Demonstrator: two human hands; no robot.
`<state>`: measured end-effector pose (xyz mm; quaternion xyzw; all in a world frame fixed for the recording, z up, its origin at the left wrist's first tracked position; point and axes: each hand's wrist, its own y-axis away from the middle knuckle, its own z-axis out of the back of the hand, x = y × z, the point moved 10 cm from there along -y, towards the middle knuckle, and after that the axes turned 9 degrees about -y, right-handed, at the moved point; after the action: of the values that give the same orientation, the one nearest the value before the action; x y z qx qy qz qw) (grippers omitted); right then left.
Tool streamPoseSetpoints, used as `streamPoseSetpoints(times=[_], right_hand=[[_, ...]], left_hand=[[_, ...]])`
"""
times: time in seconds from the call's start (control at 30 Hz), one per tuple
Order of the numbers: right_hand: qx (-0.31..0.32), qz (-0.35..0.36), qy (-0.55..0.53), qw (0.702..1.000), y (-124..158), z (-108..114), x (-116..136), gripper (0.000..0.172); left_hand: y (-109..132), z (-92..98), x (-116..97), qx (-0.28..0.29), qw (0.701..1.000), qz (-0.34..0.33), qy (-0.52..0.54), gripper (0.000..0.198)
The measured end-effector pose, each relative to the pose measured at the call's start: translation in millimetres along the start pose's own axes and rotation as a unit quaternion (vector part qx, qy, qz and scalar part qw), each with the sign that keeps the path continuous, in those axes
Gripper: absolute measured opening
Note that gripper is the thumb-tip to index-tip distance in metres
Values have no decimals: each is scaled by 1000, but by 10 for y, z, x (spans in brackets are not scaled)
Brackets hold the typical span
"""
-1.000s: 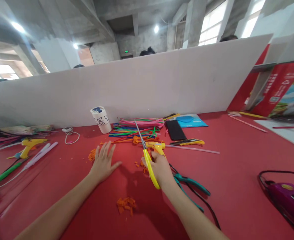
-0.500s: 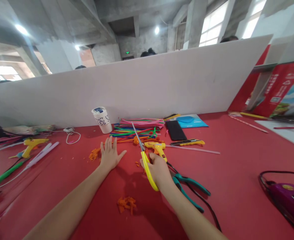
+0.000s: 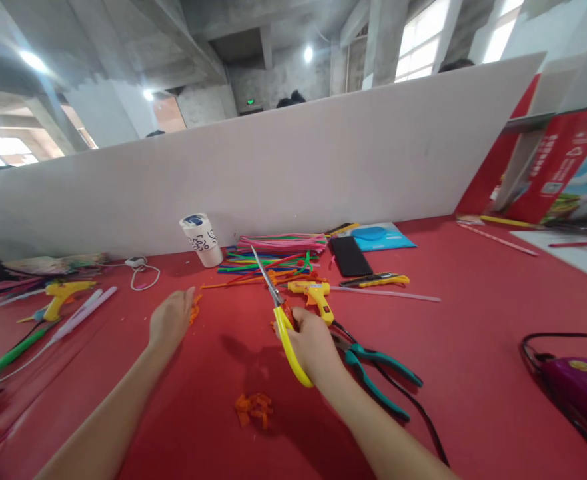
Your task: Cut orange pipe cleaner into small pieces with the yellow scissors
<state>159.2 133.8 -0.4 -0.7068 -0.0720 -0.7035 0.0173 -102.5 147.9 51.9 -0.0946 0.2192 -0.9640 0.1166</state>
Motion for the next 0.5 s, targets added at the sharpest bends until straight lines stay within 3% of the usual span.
streamPoseSetpoints(times=[0.13, 0.27, 0.3, 0.37, 0.43, 0.5], right_hand=[[-3, 2, 29, 1000, -36, 3, -48, 21], [-6, 8, 53, 999, -43, 11, -59, 19], [-6, 10, 58, 998, -37, 10, -53, 18], [-5, 14, 67, 998, -24, 6, -38, 18], [-5, 19, 78, 997, -15, 4, -23, 18], [-7, 26, 90, 996, -15, 10, -14, 19]], left_hand=[[184, -126, -285, 49, 996, -48, 50, 33], [422, -46, -615, 66, 977, -153, 134, 52], [501, 9, -725, 81, 958, -197, 190, 47], [698, 97, -951, 161, 894, -279, 311, 27], [878, 184, -1110, 241, 838, -324, 366, 15], [1006, 273, -1213, 289, 807, -342, 384, 9]])
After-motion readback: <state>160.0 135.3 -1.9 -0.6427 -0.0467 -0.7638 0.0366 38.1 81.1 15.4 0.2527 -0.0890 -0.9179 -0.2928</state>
